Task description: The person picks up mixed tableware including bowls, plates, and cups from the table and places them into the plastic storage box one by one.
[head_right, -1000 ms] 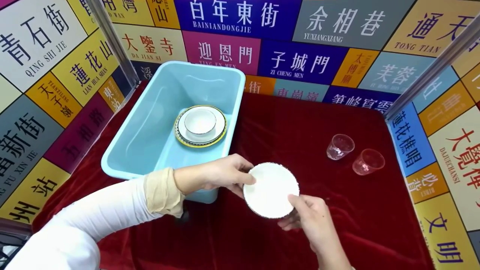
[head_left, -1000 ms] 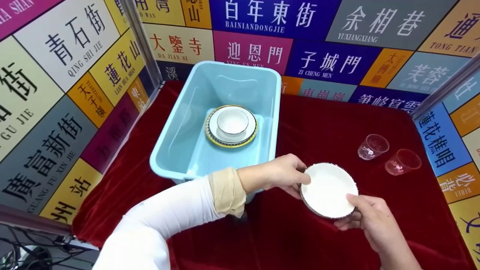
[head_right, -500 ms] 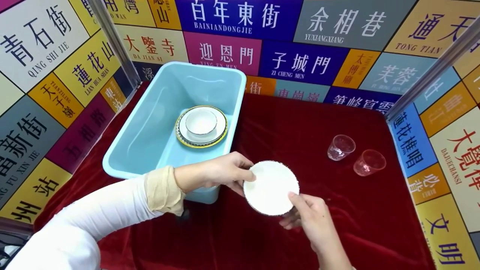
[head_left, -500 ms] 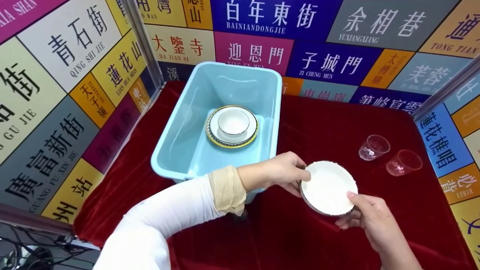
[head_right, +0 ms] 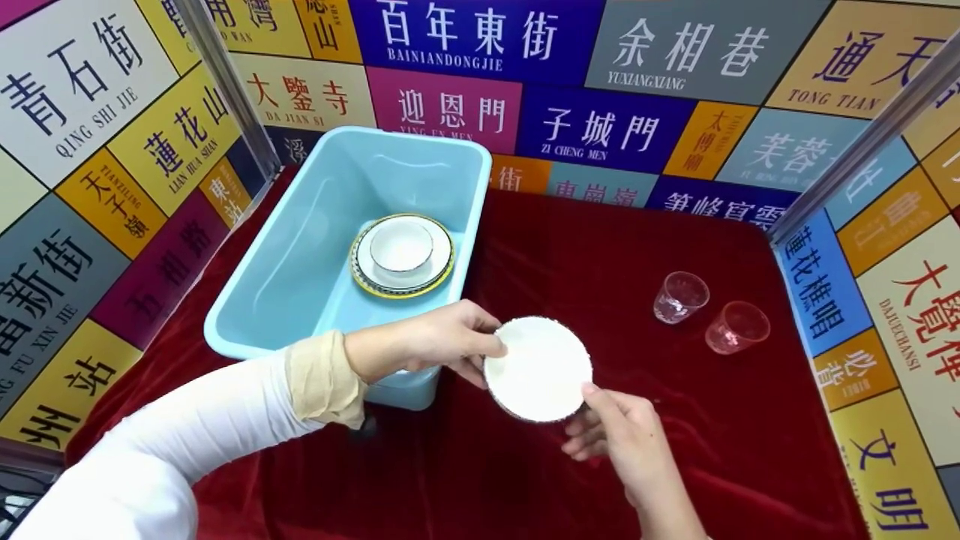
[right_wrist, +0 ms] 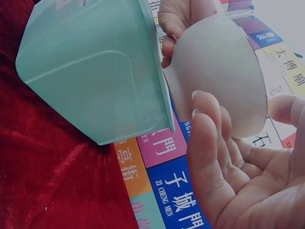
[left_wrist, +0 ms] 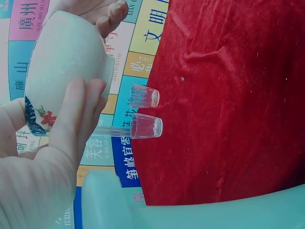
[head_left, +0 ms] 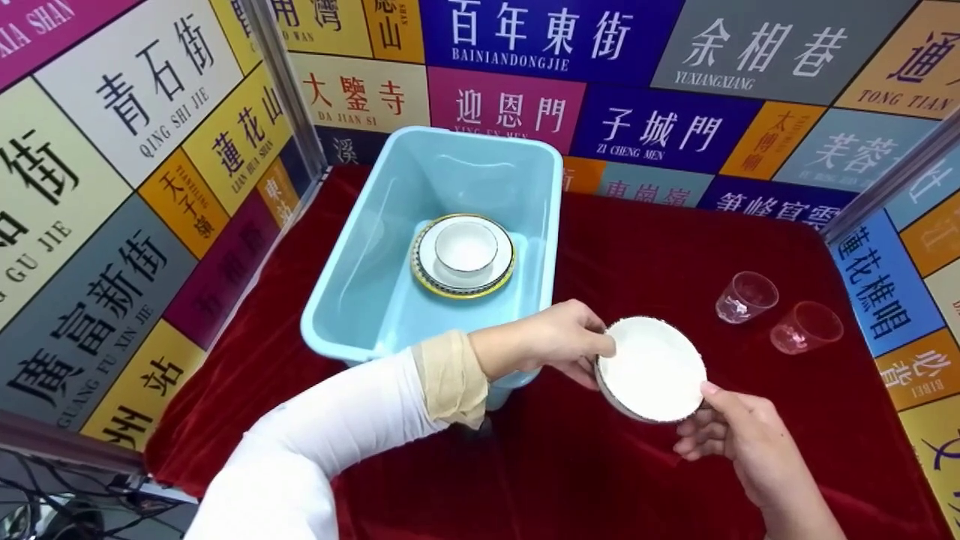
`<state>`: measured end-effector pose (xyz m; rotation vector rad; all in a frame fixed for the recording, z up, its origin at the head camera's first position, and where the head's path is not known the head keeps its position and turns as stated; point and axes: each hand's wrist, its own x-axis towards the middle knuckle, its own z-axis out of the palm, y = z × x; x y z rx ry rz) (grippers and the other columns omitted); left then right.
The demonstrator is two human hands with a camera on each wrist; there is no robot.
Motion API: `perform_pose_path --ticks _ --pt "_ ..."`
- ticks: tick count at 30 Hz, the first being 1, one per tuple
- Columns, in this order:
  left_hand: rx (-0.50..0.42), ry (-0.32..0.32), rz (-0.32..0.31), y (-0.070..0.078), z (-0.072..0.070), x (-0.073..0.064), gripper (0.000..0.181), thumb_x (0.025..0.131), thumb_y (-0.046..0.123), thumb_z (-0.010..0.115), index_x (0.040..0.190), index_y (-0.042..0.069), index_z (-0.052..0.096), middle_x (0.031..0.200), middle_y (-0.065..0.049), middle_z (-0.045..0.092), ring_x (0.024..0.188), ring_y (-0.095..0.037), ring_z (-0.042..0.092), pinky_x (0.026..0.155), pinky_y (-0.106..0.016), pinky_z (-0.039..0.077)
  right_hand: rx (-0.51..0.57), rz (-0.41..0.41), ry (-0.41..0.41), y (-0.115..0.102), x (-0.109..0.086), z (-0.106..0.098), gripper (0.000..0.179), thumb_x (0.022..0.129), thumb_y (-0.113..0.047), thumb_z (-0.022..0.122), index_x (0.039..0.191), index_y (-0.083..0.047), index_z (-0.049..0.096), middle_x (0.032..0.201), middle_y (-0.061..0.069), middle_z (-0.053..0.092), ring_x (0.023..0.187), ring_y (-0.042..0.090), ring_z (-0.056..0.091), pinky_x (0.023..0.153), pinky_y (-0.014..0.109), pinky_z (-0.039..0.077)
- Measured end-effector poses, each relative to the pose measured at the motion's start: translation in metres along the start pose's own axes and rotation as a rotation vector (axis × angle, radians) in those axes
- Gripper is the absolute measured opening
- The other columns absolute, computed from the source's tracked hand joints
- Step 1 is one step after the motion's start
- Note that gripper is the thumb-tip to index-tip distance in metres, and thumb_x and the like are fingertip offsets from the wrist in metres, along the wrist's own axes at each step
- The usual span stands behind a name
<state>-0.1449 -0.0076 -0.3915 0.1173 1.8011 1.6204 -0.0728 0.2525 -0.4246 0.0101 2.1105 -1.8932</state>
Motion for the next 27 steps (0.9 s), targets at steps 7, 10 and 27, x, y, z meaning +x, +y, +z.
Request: perform_pose_path --ticks 7,10,27 --pt "-0.021 0.011 -0.001 -0.001 -0.010 0.002 0.014 0.095 0.003 0.057 0.099 -0.004 0.068 0.082 -0.013 0.073 0.074 -0.023 0.073 0.075 -0.040 0.066 -0.005 0.017 0.012 0.004 0.001 -0.002 0.045 0.110 -0.022 0.041 0.089 0.004 0.071 0.070 0.009 0.068 0.059 0.024 0.070 0.056 0.040 0.063" --pt "-0.030 0.018 -0.003 -0.001 -0.013 0.003 0.015 0.095 0.003 0.056 0.097 -0.004 0.068 0.082 -0.013 0.072 0.074 -0.022 0.073 0.075 -0.040 0.065 -0.026 0.031 0.026 0.004 0.001 -0.002 0.046 0.110 -0.024 0.041 0.095 0.008 0.070 0.071 0.010 0.067 0.060 0.025 0.070 0.057 0.040 0.063" --pt "-0.024 0.058 0.004 0.007 -0.024 0.003 0.018 0.095 0.004 0.055 0.101 -0.004 0.069 0.081 -0.012 0.073 0.072 -0.020 0.072 0.079 -0.044 0.065 -0.130 0.109 0.103 0.016 0.009 -0.011 0.049 0.109 -0.034 0.044 0.093 0.003 0.072 0.072 0.009 0.067 0.062 0.025 0.069 0.059 0.038 0.062"
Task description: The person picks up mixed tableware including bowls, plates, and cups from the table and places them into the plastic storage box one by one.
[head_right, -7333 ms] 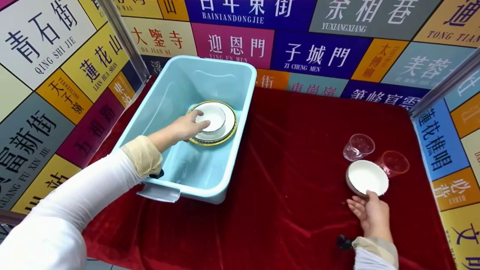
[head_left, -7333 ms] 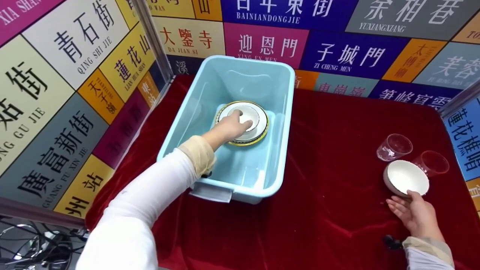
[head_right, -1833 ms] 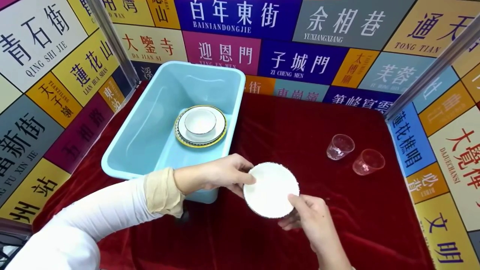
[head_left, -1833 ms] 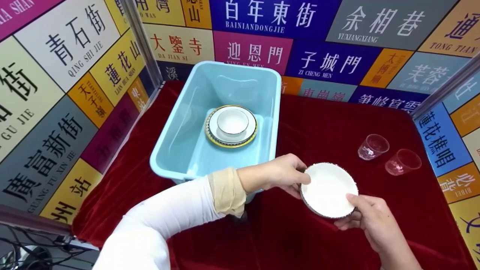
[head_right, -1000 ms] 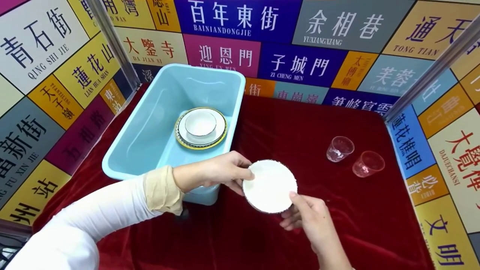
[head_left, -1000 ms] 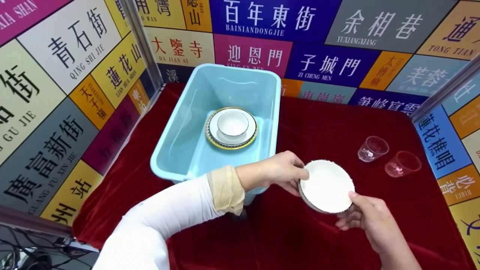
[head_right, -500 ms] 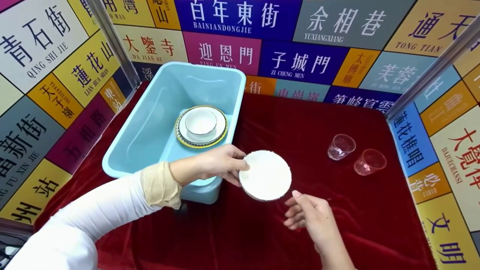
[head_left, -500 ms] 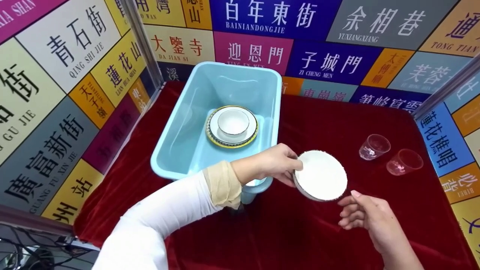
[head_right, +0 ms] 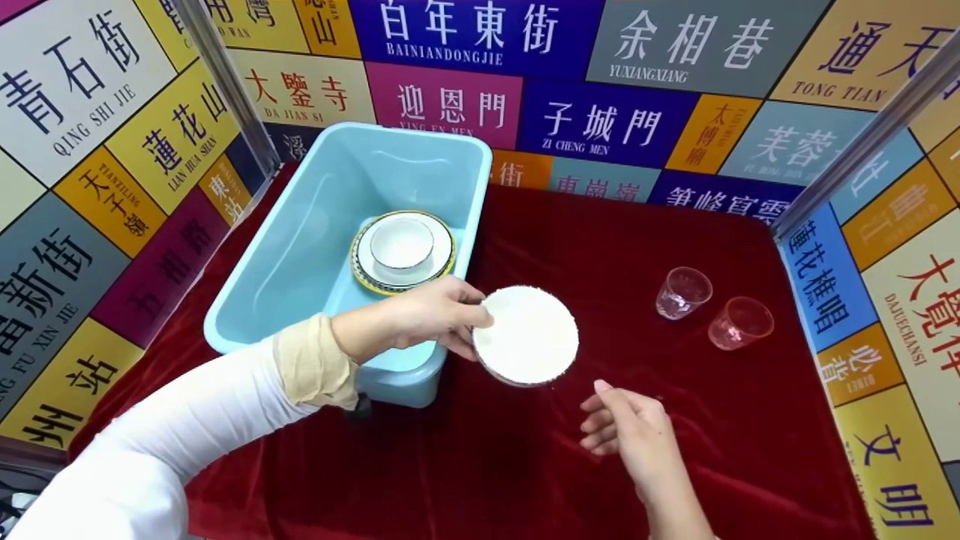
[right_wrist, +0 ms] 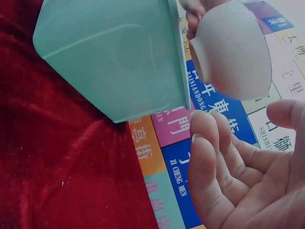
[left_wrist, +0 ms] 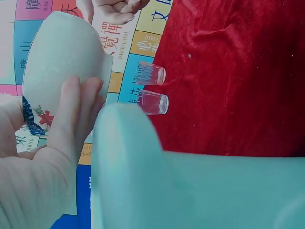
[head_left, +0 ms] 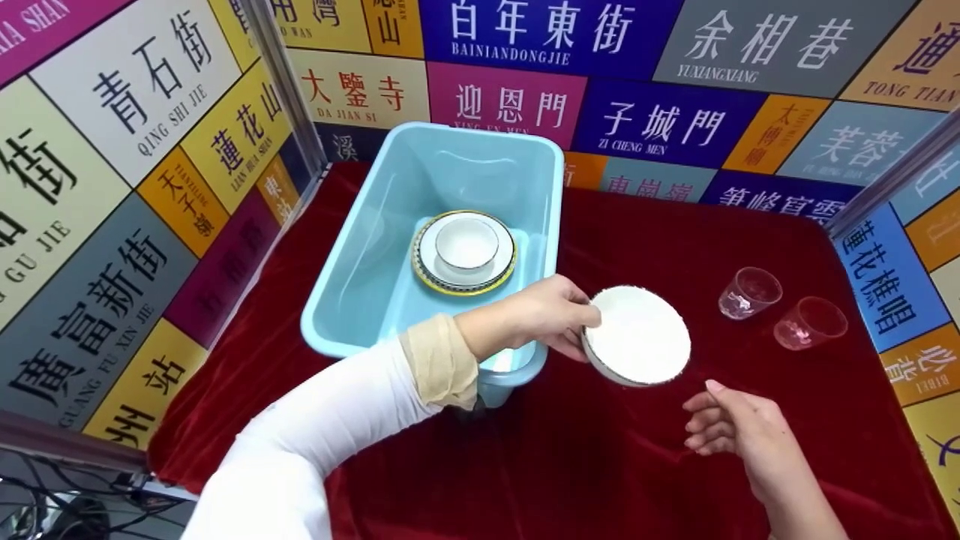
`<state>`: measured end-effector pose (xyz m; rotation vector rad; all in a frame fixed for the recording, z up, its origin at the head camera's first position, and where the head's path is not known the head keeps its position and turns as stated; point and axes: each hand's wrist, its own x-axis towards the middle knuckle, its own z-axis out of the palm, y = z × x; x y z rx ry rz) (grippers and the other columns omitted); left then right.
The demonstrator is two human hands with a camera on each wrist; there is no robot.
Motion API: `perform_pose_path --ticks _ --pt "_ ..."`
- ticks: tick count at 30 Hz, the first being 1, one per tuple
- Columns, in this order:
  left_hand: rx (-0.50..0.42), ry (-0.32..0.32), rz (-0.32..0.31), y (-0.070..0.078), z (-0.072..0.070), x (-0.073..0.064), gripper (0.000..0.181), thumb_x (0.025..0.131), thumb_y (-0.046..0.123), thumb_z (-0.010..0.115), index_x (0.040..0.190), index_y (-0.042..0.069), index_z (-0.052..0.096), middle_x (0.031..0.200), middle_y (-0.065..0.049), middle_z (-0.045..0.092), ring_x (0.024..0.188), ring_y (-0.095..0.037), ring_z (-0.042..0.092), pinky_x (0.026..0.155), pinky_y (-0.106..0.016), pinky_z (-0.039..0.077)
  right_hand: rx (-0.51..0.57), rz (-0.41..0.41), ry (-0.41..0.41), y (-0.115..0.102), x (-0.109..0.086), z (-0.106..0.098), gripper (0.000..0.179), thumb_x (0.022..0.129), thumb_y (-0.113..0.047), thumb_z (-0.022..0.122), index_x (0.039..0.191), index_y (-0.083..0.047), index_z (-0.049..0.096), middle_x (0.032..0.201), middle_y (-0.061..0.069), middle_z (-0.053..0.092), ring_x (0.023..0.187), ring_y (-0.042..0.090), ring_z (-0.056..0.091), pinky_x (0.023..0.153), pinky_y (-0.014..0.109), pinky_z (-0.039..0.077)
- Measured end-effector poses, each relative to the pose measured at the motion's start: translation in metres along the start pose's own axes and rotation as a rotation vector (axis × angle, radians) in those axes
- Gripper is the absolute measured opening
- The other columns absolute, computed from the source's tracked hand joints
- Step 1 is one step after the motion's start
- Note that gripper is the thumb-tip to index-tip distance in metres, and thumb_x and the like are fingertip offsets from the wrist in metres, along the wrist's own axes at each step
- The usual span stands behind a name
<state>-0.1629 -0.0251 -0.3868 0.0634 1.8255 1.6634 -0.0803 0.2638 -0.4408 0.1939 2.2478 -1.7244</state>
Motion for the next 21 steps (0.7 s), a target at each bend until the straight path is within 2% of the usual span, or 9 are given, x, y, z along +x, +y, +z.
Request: perform_pose_path --ticks 6,11,17,21 --pt "0.002 -0.002 0.014 0.002 -0.006 -0.002 0.019 0.095 0.005 0.054 0.102 -0.004 0.069 0.081 -0.013 0.073 0.072 -0.019 0.072 0.085 -0.049 0.062 0.002 0.032 0.018 0.005 0.004 -0.008 0.048 0.108 -0.036 0.045 0.091 -0.001 0.073 0.072 0.008 0.068 0.063 0.024 0.069 0.060 0.037 0.062" --pt "-0.018 0.013 0.020 0.006 -0.013 -0.004 0.019 0.094 0.005 0.054 0.104 -0.004 0.068 0.082 -0.014 0.073 0.071 -0.019 0.072 0.080 -0.044 0.064 0.027 0.049 0.038 0.012 0.006 -0.014 0.047 0.107 -0.037 0.047 0.090 -0.002 0.073 0.071 0.007 0.069 0.063 0.023 0.070 0.060 0.035 0.062" --pt "-0.016 0.037 0.047 0.016 -0.024 -0.008 0.027 0.094 0.006 0.054 0.115 -0.008 0.065 0.085 -0.016 0.074 0.071 -0.019 0.072 0.083 -0.046 0.063 0.078 0.079 0.081 0.021 0.007 -0.023 0.046 0.106 -0.037 0.050 0.087 -0.003 0.074 0.069 0.006 0.068 0.061 0.022 0.070 0.059 0.034 0.062" --pt "0.001 0.040 0.066 0.021 -0.033 -0.010 0.032 0.094 0.008 0.053 0.120 -0.008 0.063 0.086 -0.015 0.074 0.070 -0.018 0.072 0.077 -0.040 0.065 0.116 0.106 0.098 0.027 0.009 -0.030 0.045 0.106 -0.036 0.049 0.085 -0.006 0.074 0.068 0.004 0.068 0.060 0.021 0.070 0.059 0.034 0.062"
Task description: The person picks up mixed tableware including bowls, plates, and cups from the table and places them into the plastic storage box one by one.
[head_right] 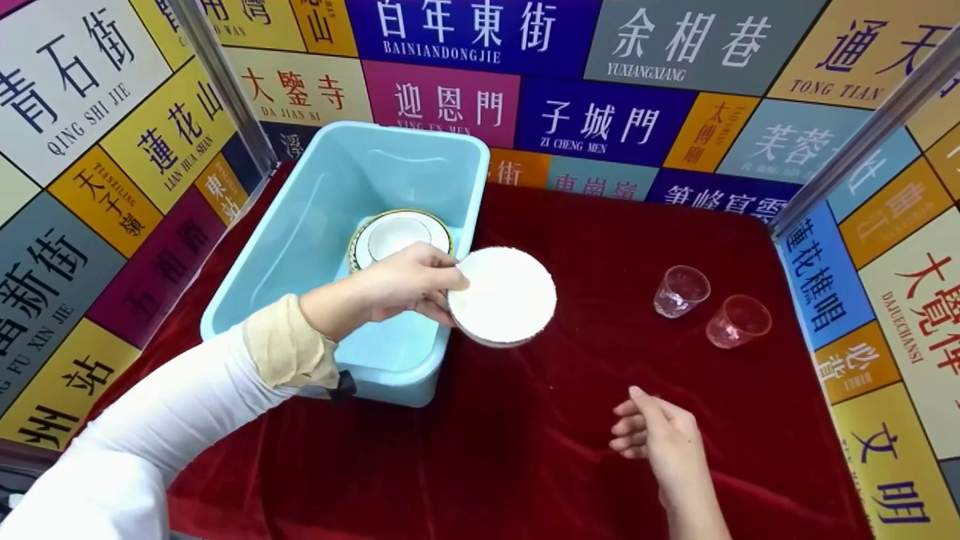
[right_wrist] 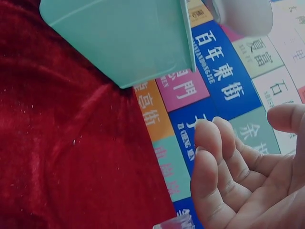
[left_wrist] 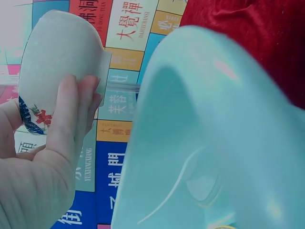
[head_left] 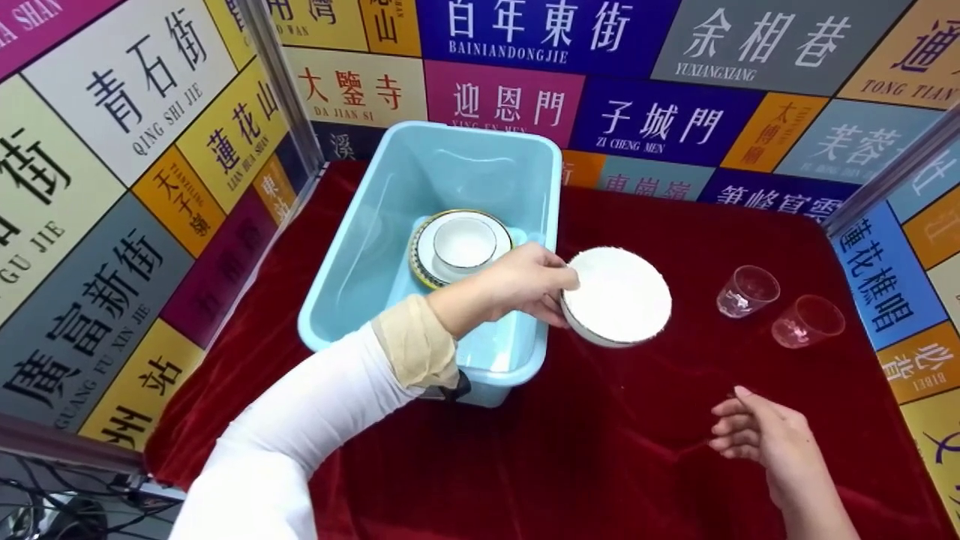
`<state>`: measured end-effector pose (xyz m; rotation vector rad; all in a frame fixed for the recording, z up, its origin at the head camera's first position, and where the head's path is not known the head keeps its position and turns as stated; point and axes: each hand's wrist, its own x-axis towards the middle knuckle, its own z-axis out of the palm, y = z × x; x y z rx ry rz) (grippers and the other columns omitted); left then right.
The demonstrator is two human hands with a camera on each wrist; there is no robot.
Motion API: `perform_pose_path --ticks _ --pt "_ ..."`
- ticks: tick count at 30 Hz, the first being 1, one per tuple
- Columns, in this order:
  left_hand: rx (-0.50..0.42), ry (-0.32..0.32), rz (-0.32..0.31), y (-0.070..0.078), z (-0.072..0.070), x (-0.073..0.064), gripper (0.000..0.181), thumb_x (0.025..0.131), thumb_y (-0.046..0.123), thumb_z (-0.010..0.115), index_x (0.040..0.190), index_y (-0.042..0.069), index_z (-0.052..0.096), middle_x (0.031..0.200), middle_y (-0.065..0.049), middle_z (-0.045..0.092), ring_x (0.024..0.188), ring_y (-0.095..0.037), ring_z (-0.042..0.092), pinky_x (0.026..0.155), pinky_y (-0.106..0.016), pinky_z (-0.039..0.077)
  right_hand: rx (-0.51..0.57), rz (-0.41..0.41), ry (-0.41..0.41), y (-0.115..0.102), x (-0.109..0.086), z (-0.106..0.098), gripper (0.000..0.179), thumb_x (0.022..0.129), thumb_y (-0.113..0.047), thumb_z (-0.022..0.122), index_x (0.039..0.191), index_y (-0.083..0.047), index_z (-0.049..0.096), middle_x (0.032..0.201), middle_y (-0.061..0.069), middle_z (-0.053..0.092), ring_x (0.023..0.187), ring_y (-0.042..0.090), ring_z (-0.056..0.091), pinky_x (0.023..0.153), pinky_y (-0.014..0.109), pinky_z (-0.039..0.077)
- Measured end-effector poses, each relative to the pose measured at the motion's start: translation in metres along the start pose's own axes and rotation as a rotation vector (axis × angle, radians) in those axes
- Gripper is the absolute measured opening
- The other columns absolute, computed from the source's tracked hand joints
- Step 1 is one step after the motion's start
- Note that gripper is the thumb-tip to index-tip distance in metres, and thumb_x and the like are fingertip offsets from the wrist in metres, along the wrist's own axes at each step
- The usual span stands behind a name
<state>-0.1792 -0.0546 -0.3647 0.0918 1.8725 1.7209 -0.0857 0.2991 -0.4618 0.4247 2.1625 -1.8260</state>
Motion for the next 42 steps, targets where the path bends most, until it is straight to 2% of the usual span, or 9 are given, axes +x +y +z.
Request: perform_pose_path --ticks 3,11,22,28,35,42 --pt "0.006 -0.001 0.006 0.003 -0.006 -0.001 0.033 0.094 0.009 0.052 0.121 -0.008 0.062 0.083 -0.013 0.073 0.070 -0.017 0.072 0.074 -0.037 0.065 0.021 0.015 0.006 0.004 0.002 -0.006 0.045 0.106 -0.038 0.049 0.084 -0.008 0.074 0.068 0.004 0.068 0.060 0.020 0.070 0.059 0.034 0.062" --pt "-0.021 0.036 -0.004 0.006 -0.017 -0.002 0.033 0.094 0.011 0.053 0.119 -0.008 0.063 0.081 -0.012 0.072 0.070 -0.019 0.072 0.076 -0.038 0.065 0.077 0.030 0.012 0.008 0.007 -0.014 0.045 0.106 -0.037 0.049 0.080 -0.011 0.075 0.067 0.003 0.068 0.059 0.018 0.069 0.058 0.032 0.061" --pt "-0.084 0.099 0.020 0.006 -0.037 0.000 0.030 0.093 0.009 0.056 0.114 -0.008 0.068 0.086 -0.018 0.075 0.075 -0.023 0.075 0.080 -0.043 0.065 0.080 0.029 0.010 0.011 0.007 -0.017 0.045 0.105 -0.040 0.051 0.081 -0.011 0.076 0.067 0.002 0.068 0.060 0.017 0.069 0.059 0.032 0.062" --pt "-0.082 0.124 0.030 0.007 -0.046 0.001 0.029 0.093 0.010 0.057 0.111 -0.008 0.069 0.081 -0.017 0.073 0.072 -0.024 0.074 0.072 -0.039 0.065 0.091 0.042 0.011 0.011 0.009 -0.019 0.045 0.105 -0.041 0.051 0.080 -0.012 0.076 0.067 0.001 0.069 0.061 0.016 0.069 0.060 0.031 0.062" --pt "-0.050 0.175 0.014 0.004 -0.061 0.001 0.029 0.093 0.012 0.057 0.112 -0.007 0.069 0.084 -0.016 0.075 0.073 -0.023 0.075 0.075 -0.037 0.065 0.111 0.041 -0.004 0.011 0.011 -0.023 0.044 0.105 -0.041 0.052 0.082 -0.012 0.076 0.070 0.000 0.069 0.063 0.014 0.068 0.060 0.031 0.063" --pt "-0.079 0.233 0.016 0.003 -0.077 0.003 0.033 0.094 0.013 0.057 0.118 -0.007 0.066 0.081 -0.015 0.073 0.070 -0.022 0.074 0.074 -0.037 0.065 0.125 0.065 -0.009 0.012 0.011 -0.028 0.043 0.105 -0.041 0.052 0.083 -0.013 0.076 0.071 -0.001 0.070 0.064 0.014 0.069 0.061 0.030 0.062"
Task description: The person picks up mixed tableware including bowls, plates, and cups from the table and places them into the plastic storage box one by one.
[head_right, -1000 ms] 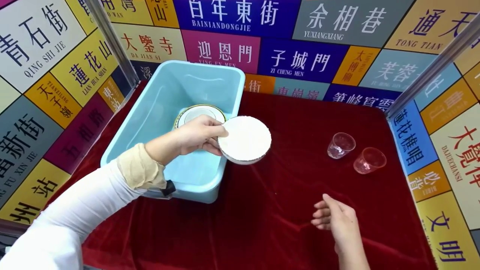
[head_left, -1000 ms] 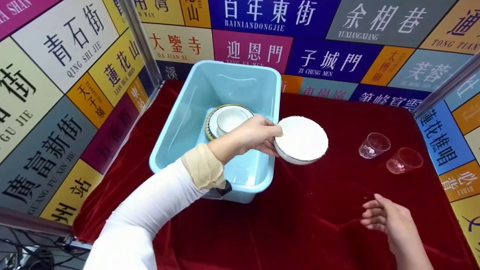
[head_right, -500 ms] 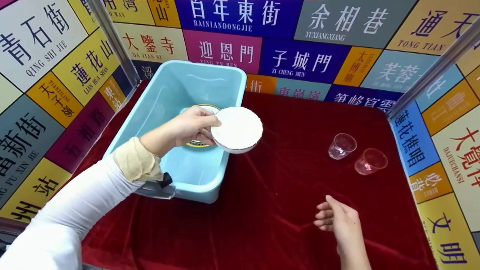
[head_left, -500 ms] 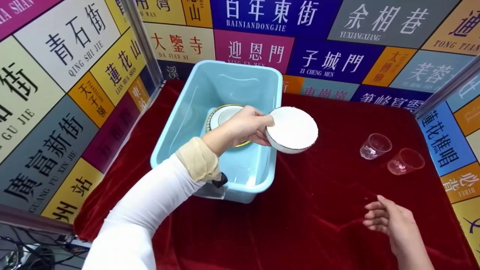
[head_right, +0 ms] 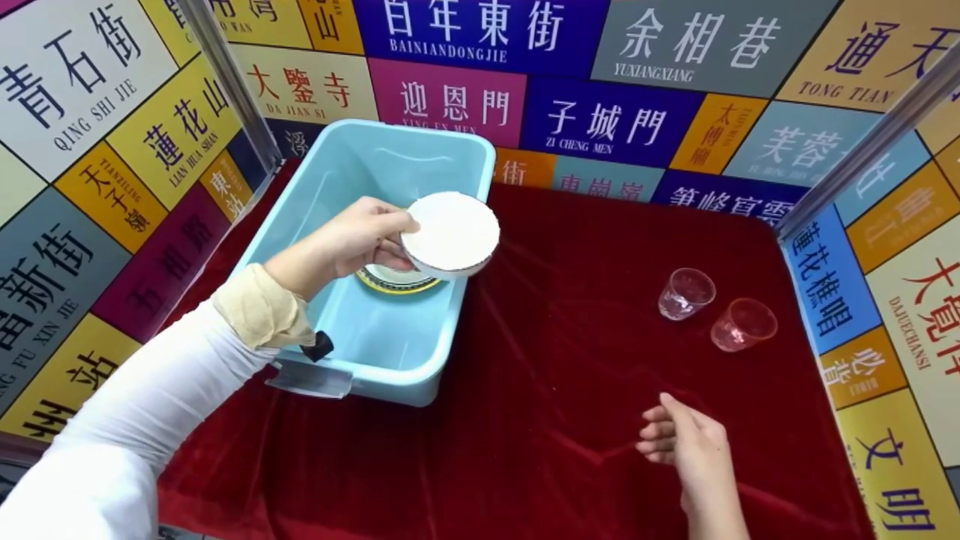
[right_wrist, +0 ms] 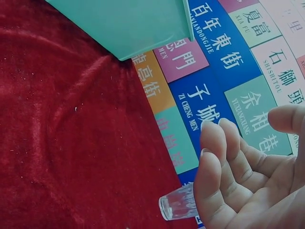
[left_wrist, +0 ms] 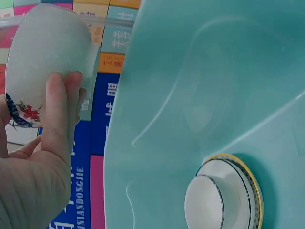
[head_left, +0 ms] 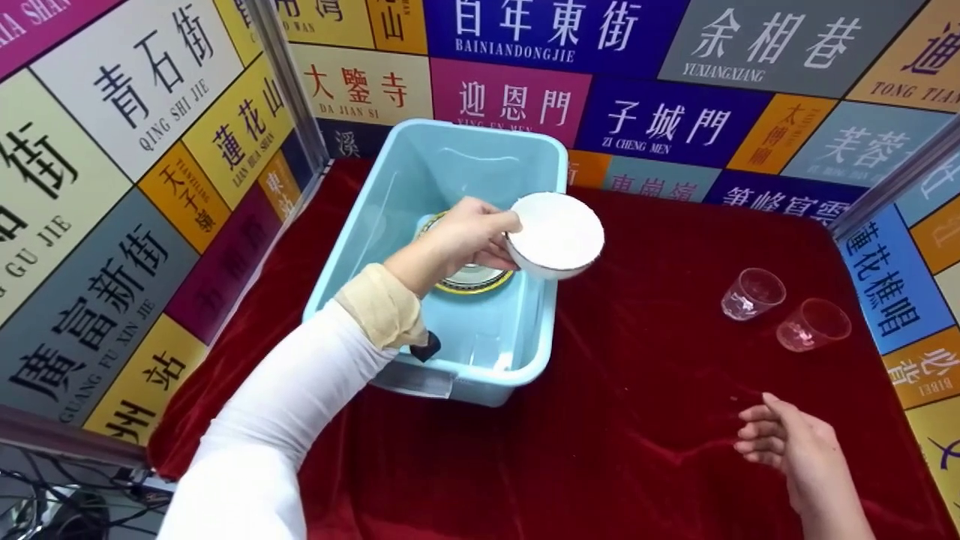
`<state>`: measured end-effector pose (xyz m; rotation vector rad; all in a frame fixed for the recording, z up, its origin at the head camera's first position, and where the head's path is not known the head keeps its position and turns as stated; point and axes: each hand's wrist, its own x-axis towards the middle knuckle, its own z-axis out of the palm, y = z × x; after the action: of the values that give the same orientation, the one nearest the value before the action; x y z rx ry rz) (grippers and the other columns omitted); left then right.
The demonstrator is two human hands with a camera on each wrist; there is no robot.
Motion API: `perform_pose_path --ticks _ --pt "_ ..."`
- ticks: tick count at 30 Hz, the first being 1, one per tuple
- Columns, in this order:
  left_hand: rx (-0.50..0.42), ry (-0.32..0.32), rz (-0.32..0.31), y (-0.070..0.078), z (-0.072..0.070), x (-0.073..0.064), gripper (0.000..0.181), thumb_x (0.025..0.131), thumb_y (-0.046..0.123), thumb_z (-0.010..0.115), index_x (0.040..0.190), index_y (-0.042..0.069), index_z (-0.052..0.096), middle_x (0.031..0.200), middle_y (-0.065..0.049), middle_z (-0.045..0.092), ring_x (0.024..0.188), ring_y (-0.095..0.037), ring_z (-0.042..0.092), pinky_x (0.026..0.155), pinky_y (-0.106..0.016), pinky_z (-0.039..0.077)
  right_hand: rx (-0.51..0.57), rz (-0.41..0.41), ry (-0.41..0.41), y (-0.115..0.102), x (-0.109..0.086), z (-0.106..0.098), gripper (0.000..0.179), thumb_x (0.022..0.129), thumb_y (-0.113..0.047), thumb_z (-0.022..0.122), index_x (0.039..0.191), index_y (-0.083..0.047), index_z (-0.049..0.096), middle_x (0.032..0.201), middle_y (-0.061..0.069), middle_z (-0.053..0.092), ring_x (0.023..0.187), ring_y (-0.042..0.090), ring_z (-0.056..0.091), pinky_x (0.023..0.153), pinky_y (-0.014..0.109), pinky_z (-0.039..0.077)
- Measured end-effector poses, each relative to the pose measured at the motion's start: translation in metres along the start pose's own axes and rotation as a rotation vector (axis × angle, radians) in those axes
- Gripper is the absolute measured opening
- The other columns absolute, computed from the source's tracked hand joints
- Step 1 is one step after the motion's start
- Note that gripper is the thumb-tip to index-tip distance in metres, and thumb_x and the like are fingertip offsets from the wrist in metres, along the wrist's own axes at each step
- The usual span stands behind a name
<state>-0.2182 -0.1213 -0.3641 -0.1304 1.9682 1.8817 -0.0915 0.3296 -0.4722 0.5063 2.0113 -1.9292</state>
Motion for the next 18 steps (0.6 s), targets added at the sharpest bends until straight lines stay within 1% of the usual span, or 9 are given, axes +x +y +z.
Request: perform_pose_path --ticks 5,12,18 --pt "-0.007 0.037 -0.007 -0.002 -0.009 0.004 0.037 0.094 0.014 0.058 0.123 -0.008 0.064 0.079 -0.015 0.072 0.069 -0.023 0.074 0.073 -0.036 0.065 0.020 0.001 -0.005 0.000 -0.001 -0.006 0.043 0.105 -0.041 0.052 0.084 -0.013 0.076 0.072 -0.001 0.070 0.064 0.014 0.069 0.060 0.030 0.062" --pt "-0.022 0.070 0.009 -0.004 -0.019 0.009 0.035 0.093 0.014 0.057 0.118 -0.010 0.064 0.075 -0.014 0.071 0.066 -0.021 0.074 0.071 -0.033 0.065 0.088 -0.015 -0.011 -0.003 -0.001 -0.017 0.042 0.105 -0.039 0.052 0.083 -0.012 0.077 0.072 -0.001 0.071 0.064 0.015 0.070 0.060 0.028 0.062" --pt "-0.054 0.094 -0.003 -0.008 -0.026 0.014 0.036 0.092 0.013 0.057 0.120 -0.010 0.062 0.072 -0.013 0.070 0.062 -0.020 0.072 0.070 -0.032 0.065 0.097 -0.003 -0.018 -0.005 0.000 -0.024 0.043 0.105 -0.040 0.051 0.085 -0.013 0.077 0.074 -0.001 0.072 0.066 0.015 0.070 0.062 0.028 0.062"
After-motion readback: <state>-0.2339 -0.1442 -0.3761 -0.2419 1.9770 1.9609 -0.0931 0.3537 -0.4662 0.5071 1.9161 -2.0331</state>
